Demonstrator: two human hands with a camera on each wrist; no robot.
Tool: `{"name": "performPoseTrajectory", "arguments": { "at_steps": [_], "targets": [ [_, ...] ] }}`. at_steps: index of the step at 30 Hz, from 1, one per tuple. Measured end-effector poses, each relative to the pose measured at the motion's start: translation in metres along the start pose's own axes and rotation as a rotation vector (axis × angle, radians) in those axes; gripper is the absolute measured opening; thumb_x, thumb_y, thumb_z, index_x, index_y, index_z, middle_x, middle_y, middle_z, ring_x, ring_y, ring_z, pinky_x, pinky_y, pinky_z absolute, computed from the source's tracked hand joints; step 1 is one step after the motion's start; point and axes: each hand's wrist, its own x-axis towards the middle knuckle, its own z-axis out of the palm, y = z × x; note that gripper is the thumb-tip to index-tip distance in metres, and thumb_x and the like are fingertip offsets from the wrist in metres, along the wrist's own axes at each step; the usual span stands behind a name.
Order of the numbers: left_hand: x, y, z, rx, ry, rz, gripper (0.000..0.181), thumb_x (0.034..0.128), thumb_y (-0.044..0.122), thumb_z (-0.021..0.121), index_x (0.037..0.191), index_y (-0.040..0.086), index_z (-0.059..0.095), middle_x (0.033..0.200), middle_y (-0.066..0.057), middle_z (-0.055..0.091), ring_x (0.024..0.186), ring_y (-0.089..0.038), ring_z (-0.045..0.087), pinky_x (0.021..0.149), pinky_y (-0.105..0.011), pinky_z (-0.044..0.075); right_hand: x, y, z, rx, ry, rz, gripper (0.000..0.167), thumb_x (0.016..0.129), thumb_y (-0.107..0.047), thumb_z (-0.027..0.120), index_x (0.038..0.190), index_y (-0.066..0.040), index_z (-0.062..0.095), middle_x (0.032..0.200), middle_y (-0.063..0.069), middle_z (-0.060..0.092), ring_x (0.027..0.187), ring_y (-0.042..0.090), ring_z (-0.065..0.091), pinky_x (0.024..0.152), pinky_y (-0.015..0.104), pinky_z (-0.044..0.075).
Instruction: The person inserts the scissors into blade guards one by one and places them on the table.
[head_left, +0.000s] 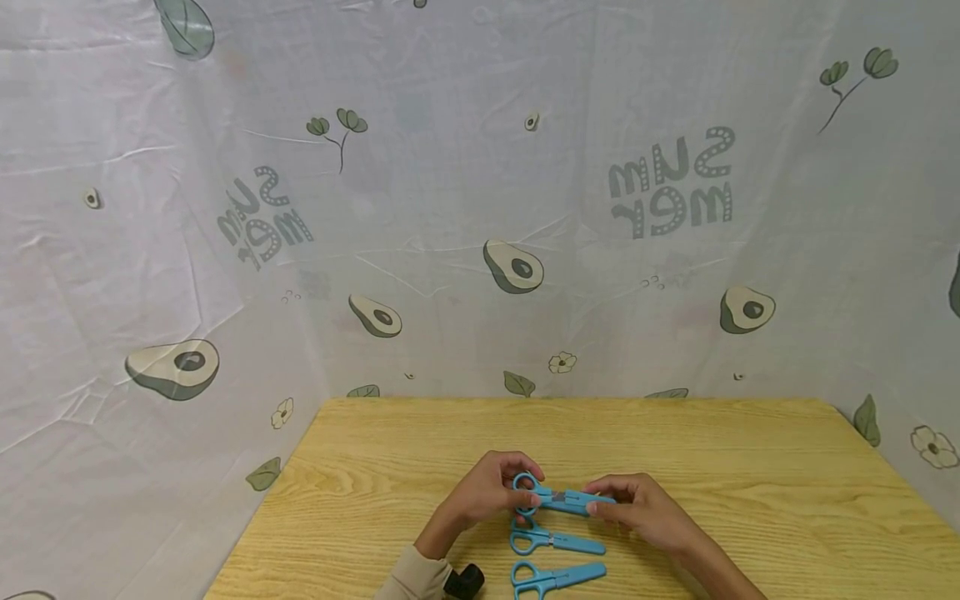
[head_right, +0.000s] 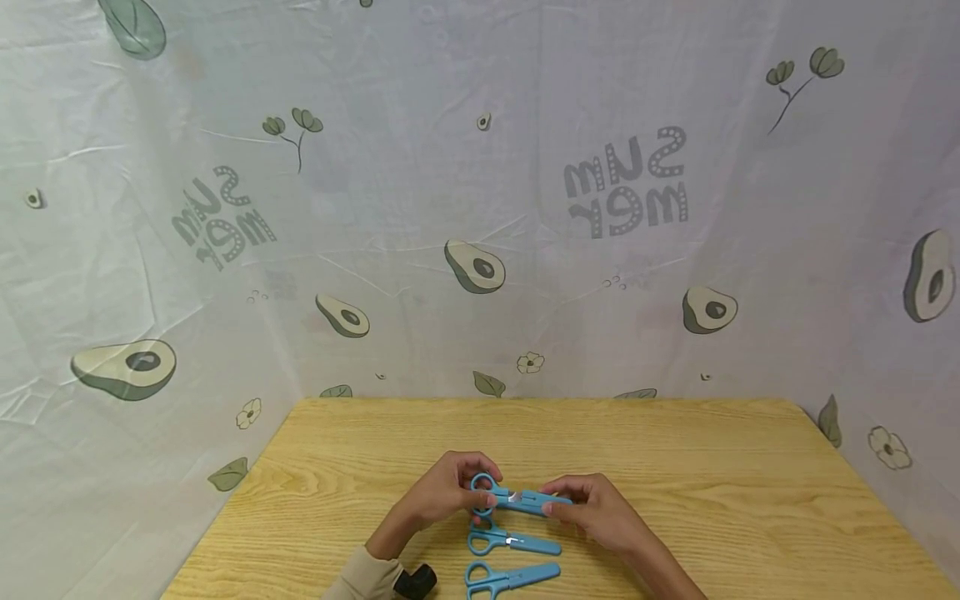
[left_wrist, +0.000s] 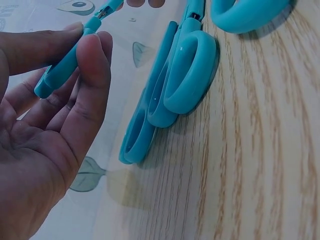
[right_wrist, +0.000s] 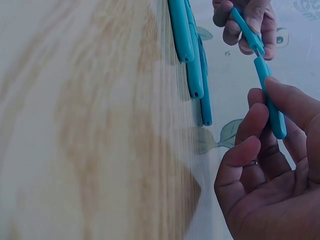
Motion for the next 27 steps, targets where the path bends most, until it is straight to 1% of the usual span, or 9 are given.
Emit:
{"name": "performPoseTrajectory", "arguments": {
  "at_steps": [7,11,16,23,27],
  "targets": [
    [0.0004,0.0007,0.0009,0.017,0.005,0.01,0.03,0.0961,-0.008,0.074,0.124,-0.016,0.065,0.086,0.003,0.066,0.072,-0.007,0.063,0.058,-0.02,0.059,0.0004,0.0011,-0.0001,-0.005,-0.001,-0.005,0.038,0.104,-0.02,0.072,0.131,0.006,0.072,0.104,0.002,0.074,0.072,0.007,0.056,0.056,0.025,0.05],
    [0.0008,0.0006,0.0016,0.012,0.003,0.007,0.031,0.0955,-0.009,0.074,0.124,-0.016,0.065,0.085,0.002,0.066,0.07,-0.007,0.062,0.058,-0.021,0.058,0.0004,0.0017,-0.0005,-0.016,-0.004,-0.017,0.037,0.104,-0.02,0.071,0.131,0.007,0.072,0.104,0.001,0.074,0.072,0.007,0.056,0.055,0.025,0.05],
    [0.0011,0.001,0.0022,0.011,0.01,0.008,0.031,0.095,-0.009,0.074,0.123,-0.016,0.065,0.084,0.002,0.067,0.07,-0.007,0.065,0.058,-0.021,0.058,0.0008,0.0018,0.0001,-0.023,-0.002,-0.032,0.037,0.104,-0.02,0.072,0.13,0.007,0.073,0.103,0.002,0.075,0.072,0.007,0.056,0.054,0.025,0.05],
    [0.0005,0.0018,0.003,0.027,0.023,0.01,0.027,0.0946,-0.008,0.075,0.12,-0.015,0.067,0.084,0.002,0.068,0.07,-0.007,0.066,0.058,-0.021,0.059,0.001,0.0015,0.0004,-0.02,0.0,-0.02,0.037,0.104,-0.02,0.073,0.13,0.006,0.073,0.104,0.004,0.075,0.072,0.007,0.056,0.054,0.024,0.049],
    [0.0007,0.0011,0.0035,0.036,0.027,0.015,0.026,0.0937,-0.008,0.077,0.118,-0.014,0.069,0.085,0.002,0.069,0.071,-0.007,0.065,0.058,-0.021,0.058,0.0004,0.0011,0.0005,-0.02,-0.001,-0.008,0.038,0.103,-0.021,0.073,0.131,0.006,0.073,0.103,0.003,0.075,0.074,0.007,0.057,0.054,0.023,0.049]
  ]
}}
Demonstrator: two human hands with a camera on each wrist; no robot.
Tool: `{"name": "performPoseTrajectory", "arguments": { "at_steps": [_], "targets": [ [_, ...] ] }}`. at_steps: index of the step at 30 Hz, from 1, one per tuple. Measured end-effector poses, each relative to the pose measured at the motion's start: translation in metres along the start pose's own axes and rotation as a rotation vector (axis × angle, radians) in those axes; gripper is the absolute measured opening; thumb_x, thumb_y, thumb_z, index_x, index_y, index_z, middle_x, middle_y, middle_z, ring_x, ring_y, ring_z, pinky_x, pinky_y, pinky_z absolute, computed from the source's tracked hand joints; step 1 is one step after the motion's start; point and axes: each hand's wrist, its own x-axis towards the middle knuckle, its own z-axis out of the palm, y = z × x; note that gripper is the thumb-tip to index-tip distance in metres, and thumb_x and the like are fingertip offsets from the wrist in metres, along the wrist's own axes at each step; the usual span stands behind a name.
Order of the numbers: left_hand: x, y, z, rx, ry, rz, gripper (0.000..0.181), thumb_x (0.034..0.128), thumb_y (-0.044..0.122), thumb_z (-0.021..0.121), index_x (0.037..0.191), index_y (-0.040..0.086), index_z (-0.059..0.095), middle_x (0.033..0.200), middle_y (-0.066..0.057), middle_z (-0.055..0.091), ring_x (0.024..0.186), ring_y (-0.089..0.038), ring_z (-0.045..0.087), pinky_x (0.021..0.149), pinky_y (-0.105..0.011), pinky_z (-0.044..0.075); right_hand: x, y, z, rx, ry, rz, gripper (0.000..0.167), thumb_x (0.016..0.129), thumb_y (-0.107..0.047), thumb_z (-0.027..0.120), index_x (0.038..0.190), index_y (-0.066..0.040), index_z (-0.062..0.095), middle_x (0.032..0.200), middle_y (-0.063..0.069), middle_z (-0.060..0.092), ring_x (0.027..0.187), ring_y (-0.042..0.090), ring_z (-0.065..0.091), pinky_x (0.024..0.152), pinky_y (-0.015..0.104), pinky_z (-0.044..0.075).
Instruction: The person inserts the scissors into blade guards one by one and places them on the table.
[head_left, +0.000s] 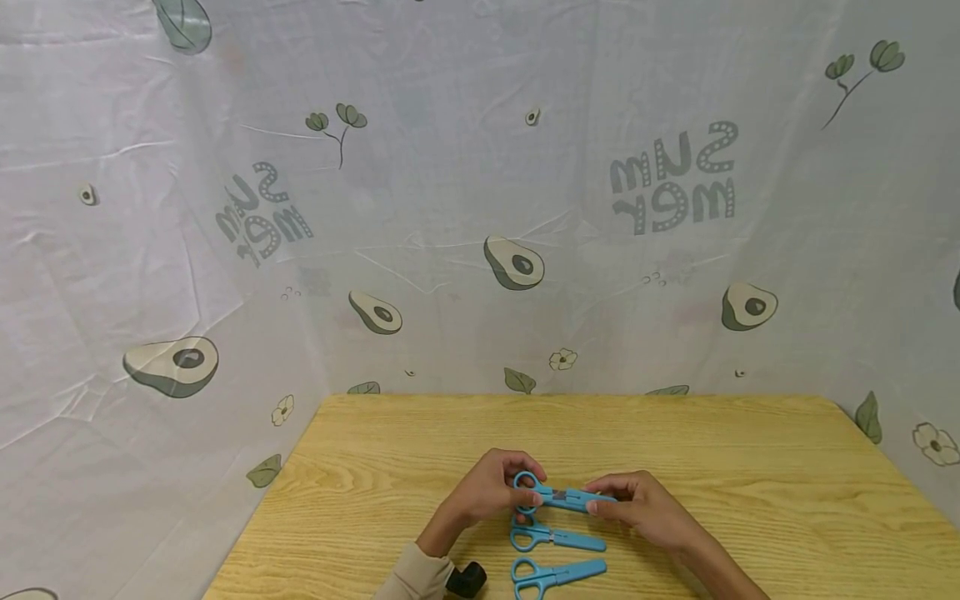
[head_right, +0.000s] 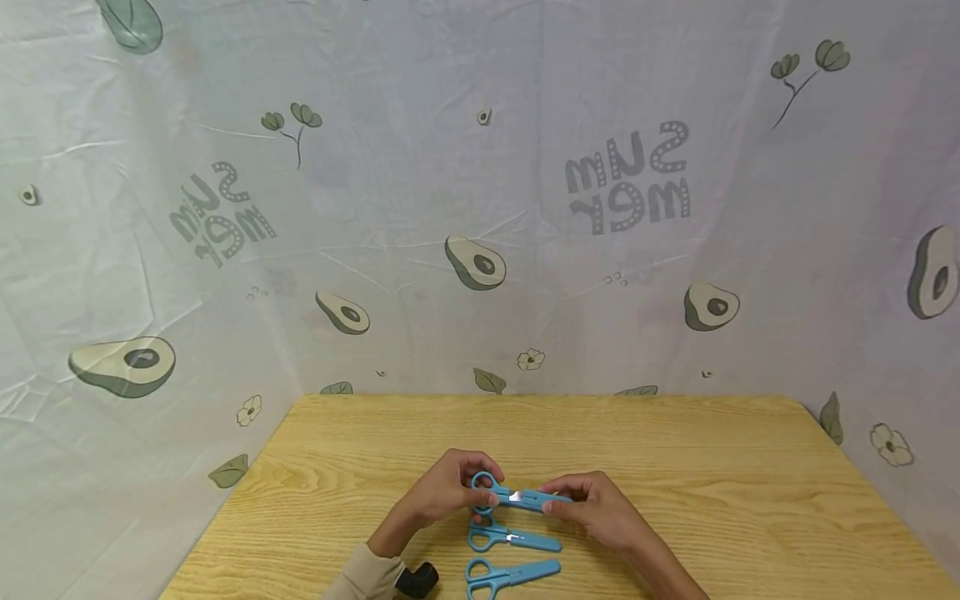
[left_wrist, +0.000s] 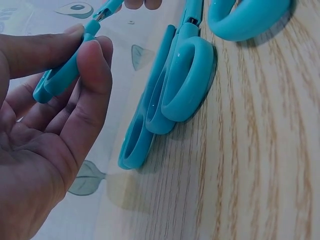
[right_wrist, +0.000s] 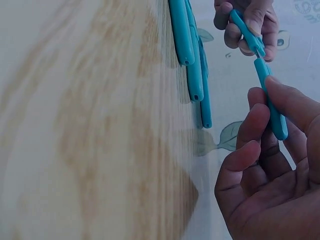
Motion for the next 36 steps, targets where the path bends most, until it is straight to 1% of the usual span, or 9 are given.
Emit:
{"name": "performPoseTrajectory", "arguments": {
  "at_steps": [5,10,14,21,24,28,34,36],
  "targets": [
    [0.0003,0.0002,0.0003,0.017,0.003,0.004,0.025,0.0923,-0.008,0.078,0.115,-0.014,0.07,0.085,0.001,0.07,0.07,-0.006,0.064,0.058,-0.02,0.057,-0.0003,-0.0012,0.0008,0.015,-0.005,0.014,0.039,0.104,-0.02,0.073,0.132,0.007,0.072,0.101,0.002,0.075,0.074,0.008,0.058,0.055,0.024,0.049],
    [-0.0002,0.0013,-0.0001,0.01,-0.017,0.003,0.026,0.0926,-0.009,0.077,0.116,-0.016,0.069,0.083,0.001,0.068,0.067,-0.007,0.064,0.057,-0.021,0.058,-0.0005,-0.0018,0.0018,0.036,-0.01,0.022,0.038,0.104,-0.017,0.073,0.132,0.008,0.071,0.102,0.007,0.075,0.075,0.009,0.058,0.056,0.025,0.049],
    [-0.0007,0.0017,-0.0005,0.007,-0.025,0.003,0.026,0.0925,-0.008,0.077,0.116,-0.015,0.069,0.081,0.003,0.068,0.065,-0.006,0.063,0.057,-0.021,0.057,-0.0003,-0.0013,0.0018,0.037,-0.01,0.027,0.038,0.104,-0.016,0.072,0.132,0.008,0.071,0.103,0.01,0.075,0.075,0.009,0.058,0.056,0.026,0.049],
    [-0.0009,0.001,0.0003,0.014,-0.016,0.012,0.022,0.0919,-0.007,0.079,0.112,-0.012,0.072,0.08,0.002,0.068,0.064,-0.007,0.064,0.056,-0.021,0.058,-0.0001,-0.0013,0.002,0.033,-0.009,0.031,0.038,0.103,-0.017,0.073,0.132,0.008,0.071,0.105,0.011,0.076,0.079,0.009,0.06,0.06,0.025,0.049],
    [-0.0009,0.0018,0.001,0.003,-0.008,0.004,0.021,0.0916,-0.007,0.079,0.112,-0.011,0.072,0.08,-0.002,0.07,0.065,-0.008,0.065,0.056,-0.023,0.059,0.0,-0.0016,0.0021,0.034,-0.01,0.024,0.038,0.103,-0.016,0.073,0.131,0.009,0.072,0.106,0.012,0.077,0.083,0.008,0.064,0.066,0.024,0.053],
    [-0.0007,0.0025,0.0021,-0.01,0.008,-0.005,0.024,0.0907,-0.008,0.079,0.113,-0.014,0.072,0.082,-0.007,0.072,0.065,-0.011,0.066,0.056,-0.024,0.059,0.0,-0.0022,0.0022,0.035,-0.011,0.015,0.037,0.103,-0.016,0.073,0.131,0.009,0.072,0.107,0.014,0.077,0.087,0.008,0.067,0.073,0.024,0.057],
    [-0.0015,0.0053,0.0044,-0.018,0.033,-0.023,0.025,0.0901,-0.009,0.08,0.113,-0.015,0.072,0.08,-0.005,0.07,0.065,-0.011,0.067,0.056,-0.024,0.059,0.0001,-0.0028,0.0021,0.034,-0.009,0.011,0.038,0.103,-0.016,0.073,0.131,0.009,0.072,0.106,0.012,0.077,0.086,0.008,0.066,0.071,0.024,0.056],
    [-0.0015,0.0059,0.0052,-0.023,0.037,-0.023,0.024,0.0901,-0.009,0.08,0.112,-0.014,0.072,0.079,-0.004,0.07,0.065,-0.011,0.067,0.056,-0.024,0.059,0.0003,-0.0025,0.0019,0.034,-0.008,0.013,0.038,0.103,-0.017,0.073,0.131,0.009,0.072,0.105,0.011,0.077,0.085,0.008,0.065,0.068,0.024,0.054]
  ]
}}
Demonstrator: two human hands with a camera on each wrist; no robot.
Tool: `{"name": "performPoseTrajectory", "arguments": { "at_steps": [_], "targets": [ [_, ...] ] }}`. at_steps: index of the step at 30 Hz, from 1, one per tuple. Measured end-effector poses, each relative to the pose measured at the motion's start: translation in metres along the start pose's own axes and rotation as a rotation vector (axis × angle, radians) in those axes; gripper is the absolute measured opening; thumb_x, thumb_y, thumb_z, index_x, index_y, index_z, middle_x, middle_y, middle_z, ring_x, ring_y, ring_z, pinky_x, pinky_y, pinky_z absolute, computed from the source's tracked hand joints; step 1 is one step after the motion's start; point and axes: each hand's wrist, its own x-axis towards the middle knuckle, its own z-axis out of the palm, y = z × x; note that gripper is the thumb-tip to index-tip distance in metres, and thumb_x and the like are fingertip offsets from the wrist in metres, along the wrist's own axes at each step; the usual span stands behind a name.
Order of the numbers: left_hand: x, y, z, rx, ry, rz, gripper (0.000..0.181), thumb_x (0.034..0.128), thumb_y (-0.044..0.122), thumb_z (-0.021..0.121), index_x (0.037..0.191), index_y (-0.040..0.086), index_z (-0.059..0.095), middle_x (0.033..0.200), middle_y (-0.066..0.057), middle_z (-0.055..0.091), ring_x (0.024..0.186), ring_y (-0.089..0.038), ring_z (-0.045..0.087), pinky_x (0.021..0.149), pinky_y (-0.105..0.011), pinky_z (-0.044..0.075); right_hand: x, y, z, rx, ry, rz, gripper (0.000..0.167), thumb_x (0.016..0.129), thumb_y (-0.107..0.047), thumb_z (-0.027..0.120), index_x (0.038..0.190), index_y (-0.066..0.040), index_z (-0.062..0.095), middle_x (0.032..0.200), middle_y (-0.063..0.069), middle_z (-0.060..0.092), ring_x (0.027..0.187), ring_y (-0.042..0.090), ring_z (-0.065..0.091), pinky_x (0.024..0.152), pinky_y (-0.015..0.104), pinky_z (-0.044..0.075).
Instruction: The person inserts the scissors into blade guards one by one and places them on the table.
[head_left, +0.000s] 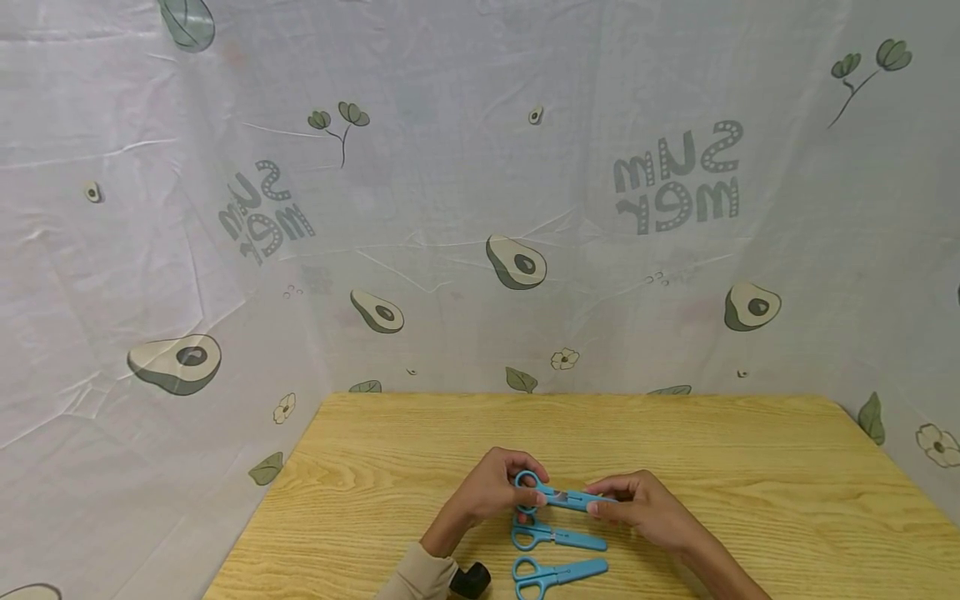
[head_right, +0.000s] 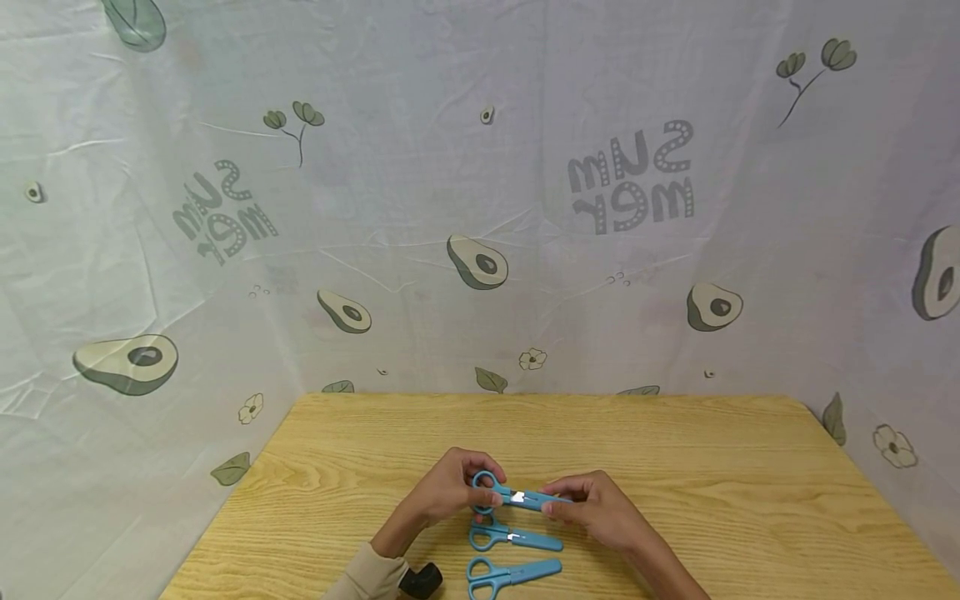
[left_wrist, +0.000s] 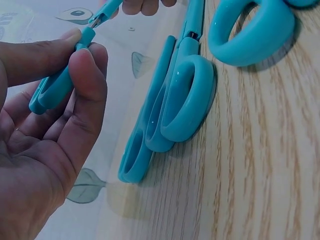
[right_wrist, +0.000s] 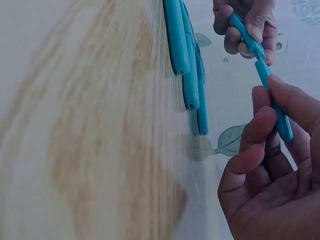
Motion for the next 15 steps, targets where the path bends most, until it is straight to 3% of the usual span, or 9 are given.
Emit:
{"name": "performPoseTrajectory", "arguments": {
  "at_steps": [4,9,15],
  "targets": [
    [0.0,0.0005,0.0009,0.026,0.007,0.012,0.021,0.0898,-0.008,0.08,0.109,-0.012,0.074,0.079,-0.01,0.071,0.065,-0.01,0.067,0.055,-0.024,0.059,-0.0001,-0.0001,-0.0004,-0.004,0.0,0.005,0.039,0.103,-0.018,0.074,0.131,0.009,0.072,0.104,0.009,0.077,0.083,0.008,0.064,0.063,0.025,0.051],
    [-0.0009,0.0025,0.0008,0.099,0.02,0.034,0.021,0.0896,-0.005,0.082,0.109,-0.01,0.075,0.081,-0.012,0.073,0.068,-0.007,0.065,0.057,-0.022,0.057,-0.0002,-0.0005,0.0001,0.013,-0.018,-0.006,0.039,0.104,-0.017,0.073,0.131,0.011,0.071,0.103,0.006,0.078,0.084,0.007,0.066,0.068,0.024,0.055],
    [0.0003,0.0024,0.006,-0.005,-0.003,-0.013,0.024,0.0916,-0.007,0.079,0.114,-0.014,0.072,0.076,0.001,0.069,0.063,-0.01,0.065,0.054,-0.023,0.057,0.0021,-0.001,0.0047,0.033,-0.046,-0.022,0.04,0.105,-0.017,0.071,0.132,0.013,0.07,0.099,0.005,0.078,0.08,0.007,0.068,0.067,0.023,0.056]
  ]
}}
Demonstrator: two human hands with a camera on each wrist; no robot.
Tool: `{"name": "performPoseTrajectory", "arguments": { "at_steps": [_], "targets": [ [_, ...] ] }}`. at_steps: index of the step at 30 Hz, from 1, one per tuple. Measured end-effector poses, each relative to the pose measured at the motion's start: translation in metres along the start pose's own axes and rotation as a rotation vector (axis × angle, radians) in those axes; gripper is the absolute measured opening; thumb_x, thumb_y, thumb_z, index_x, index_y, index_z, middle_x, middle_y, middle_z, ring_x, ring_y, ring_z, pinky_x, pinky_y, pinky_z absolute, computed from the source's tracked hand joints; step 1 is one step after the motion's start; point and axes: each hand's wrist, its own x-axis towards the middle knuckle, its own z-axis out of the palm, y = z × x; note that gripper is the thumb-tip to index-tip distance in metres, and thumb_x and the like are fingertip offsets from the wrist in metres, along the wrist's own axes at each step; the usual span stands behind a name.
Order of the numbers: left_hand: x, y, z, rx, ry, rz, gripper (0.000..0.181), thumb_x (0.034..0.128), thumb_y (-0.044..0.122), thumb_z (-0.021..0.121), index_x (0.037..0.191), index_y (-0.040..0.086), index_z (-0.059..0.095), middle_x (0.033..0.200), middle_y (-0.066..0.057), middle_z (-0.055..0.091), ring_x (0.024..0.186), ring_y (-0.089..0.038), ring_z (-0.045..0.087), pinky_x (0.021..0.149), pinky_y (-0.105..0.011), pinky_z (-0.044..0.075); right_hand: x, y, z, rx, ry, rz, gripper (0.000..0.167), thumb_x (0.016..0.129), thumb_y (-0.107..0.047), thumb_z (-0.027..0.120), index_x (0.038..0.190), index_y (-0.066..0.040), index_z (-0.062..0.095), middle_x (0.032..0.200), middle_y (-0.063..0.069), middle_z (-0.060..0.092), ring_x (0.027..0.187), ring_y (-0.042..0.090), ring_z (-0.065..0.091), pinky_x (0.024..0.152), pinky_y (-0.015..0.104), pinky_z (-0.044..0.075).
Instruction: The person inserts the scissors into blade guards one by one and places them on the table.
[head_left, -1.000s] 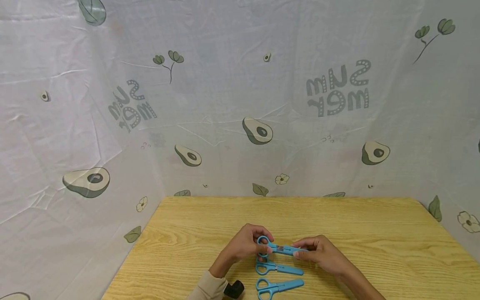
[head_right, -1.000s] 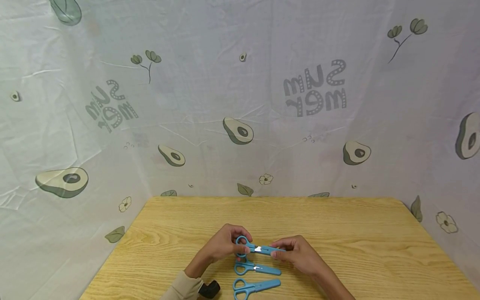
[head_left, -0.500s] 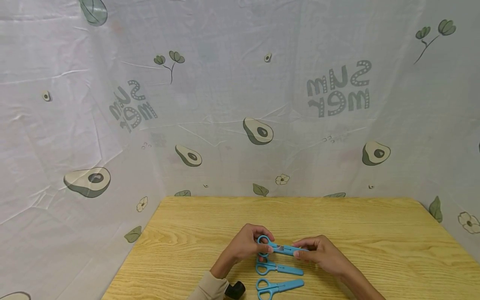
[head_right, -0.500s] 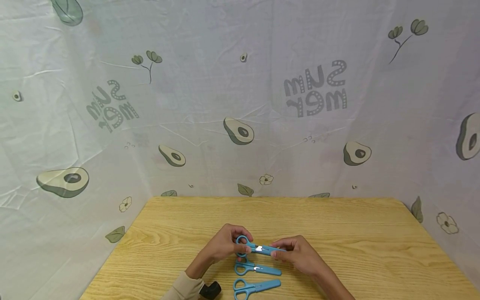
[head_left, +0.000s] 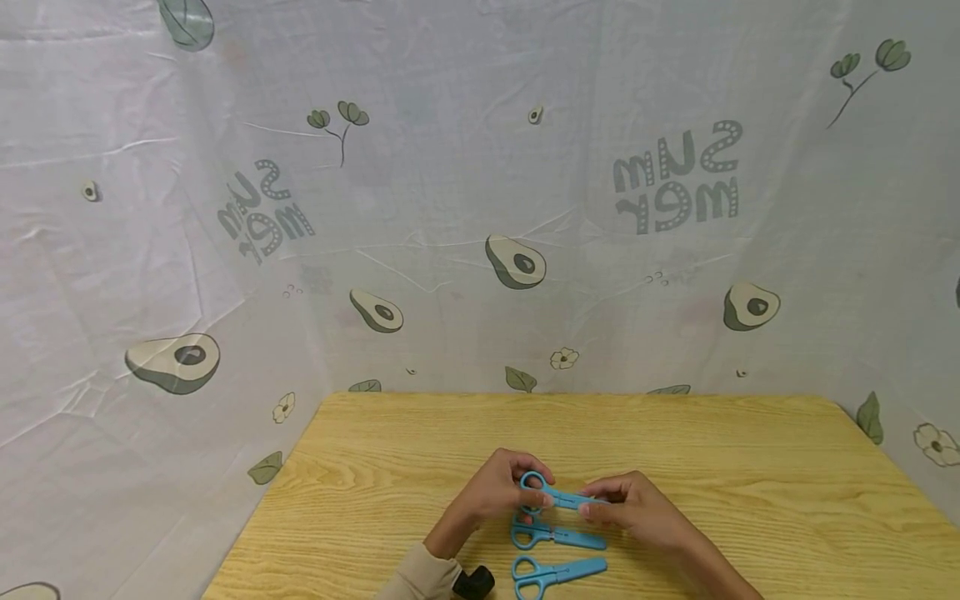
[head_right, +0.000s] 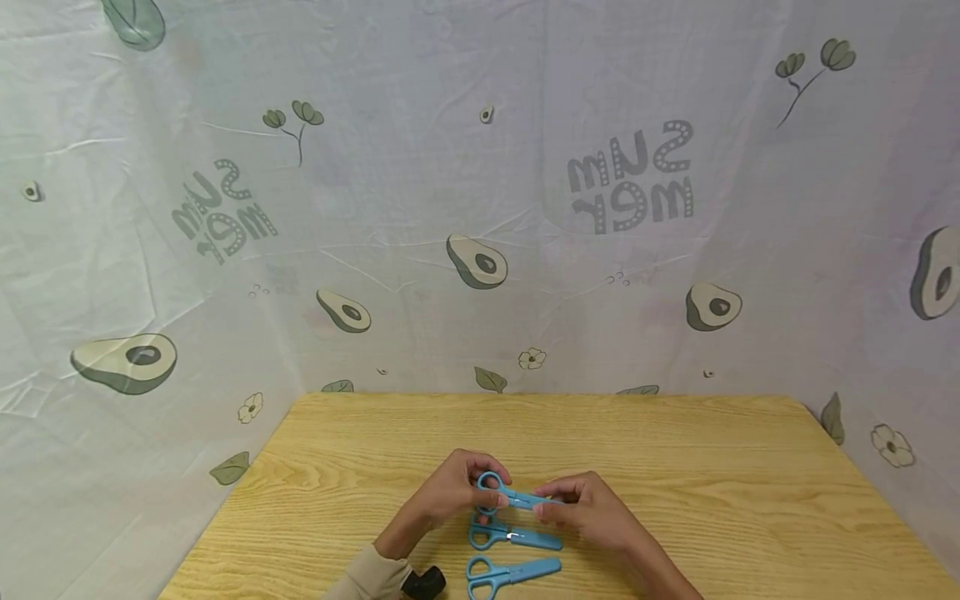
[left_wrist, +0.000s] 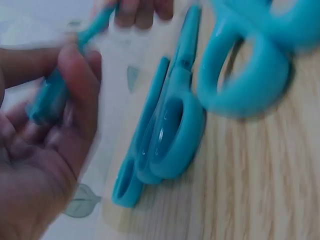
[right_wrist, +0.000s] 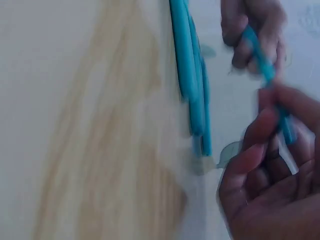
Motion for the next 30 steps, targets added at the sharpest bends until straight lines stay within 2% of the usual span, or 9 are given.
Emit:
{"name": "performPoseTrajectory", "arguments": {
  "at_steps": [3,8,14,19,26,28,30],
  "targets": [
    [0.0011,-0.0015,0.0021,-0.001,-0.013,-0.005,0.023,0.0924,-0.006,0.08,0.114,-0.012,0.073,0.077,0.002,0.069,0.062,-0.009,0.065,0.053,-0.021,0.058,0.0022,0.0006,0.0032,-0.001,-0.018,-0.002,0.04,0.105,-0.017,0.071,0.132,0.012,0.07,0.098,0.006,0.078,0.08,0.007,0.069,0.069,0.024,0.057],
    [0.0021,-0.0029,0.0023,0.014,-0.015,-0.004,0.022,0.0929,-0.005,0.079,0.114,-0.009,0.074,0.078,0.002,0.069,0.06,-0.01,0.064,0.053,-0.022,0.058,0.0018,0.0001,0.0047,-0.013,0.0,0.011,0.041,0.104,-0.018,0.071,0.132,0.012,0.07,0.093,0.005,0.076,0.072,0.006,0.061,0.059,0.023,0.05],
    [0.0033,-0.0032,0.0021,0.026,-0.035,0.03,0.024,0.0935,-0.005,0.079,0.115,-0.011,0.072,0.078,0.003,0.068,0.057,-0.01,0.063,0.052,-0.021,0.057,0.0006,-0.0023,0.0043,-0.012,0.005,0.017,0.04,0.104,-0.018,0.071,0.132,0.011,0.07,0.094,0.007,0.076,0.068,0.007,0.059,0.055,0.024,0.047],
    [0.0043,-0.0042,0.0034,0.028,-0.039,0.054,0.016,0.0933,-0.004,0.079,0.109,-0.004,0.076,0.077,0.002,0.068,0.056,-0.01,0.063,0.052,-0.021,0.058,0.0004,-0.0037,0.0035,-0.01,0.015,0.027,0.039,0.105,-0.019,0.071,0.132,0.009,0.071,0.099,0.011,0.078,0.069,0.008,0.062,0.054,0.024,0.048],
    [0.0037,-0.005,0.0053,0.019,-0.041,0.055,0.013,0.0947,-0.002,0.078,0.107,0.0,0.078,0.077,0.004,0.07,0.06,-0.009,0.064,0.053,-0.021,0.057,0.0003,-0.0031,0.0034,0.0,0.013,0.033,0.038,0.105,-0.019,0.071,0.132,0.008,0.072,0.095,0.004,0.078,0.069,0.007,0.062,0.056,0.023,0.049],
    [0.0037,-0.0051,0.0055,0.016,-0.041,0.058,0.013,0.0949,-0.002,0.078,0.107,0.0,0.078,0.078,0.002,0.071,0.059,-0.009,0.064,0.053,-0.021,0.057,0.0001,-0.0035,0.0035,-0.002,0.013,0.032,0.038,0.105,-0.02,0.07,0.132,0.008,0.072,0.094,0.003,0.077,0.069,0.007,0.061,0.055,0.023,0.048],
    [0.0038,-0.0054,0.0055,0.012,-0.041,0.059,0.013,0.0952,-0.002,0.078,0.108,0.0,0.078,0.079,-0.005,0.073,0.06,-0.009,0.065,0.053,-0.021,0.057,-0.0002,-0.0042,0.0038,0.001,0.011,0.035,0.039,0.105,-0.02,0.071,0.132,0.008,0.071,0.094,0.003,0.077,0.069,0.008,0.061,0.056,0.023,0.048]
  ]
}}
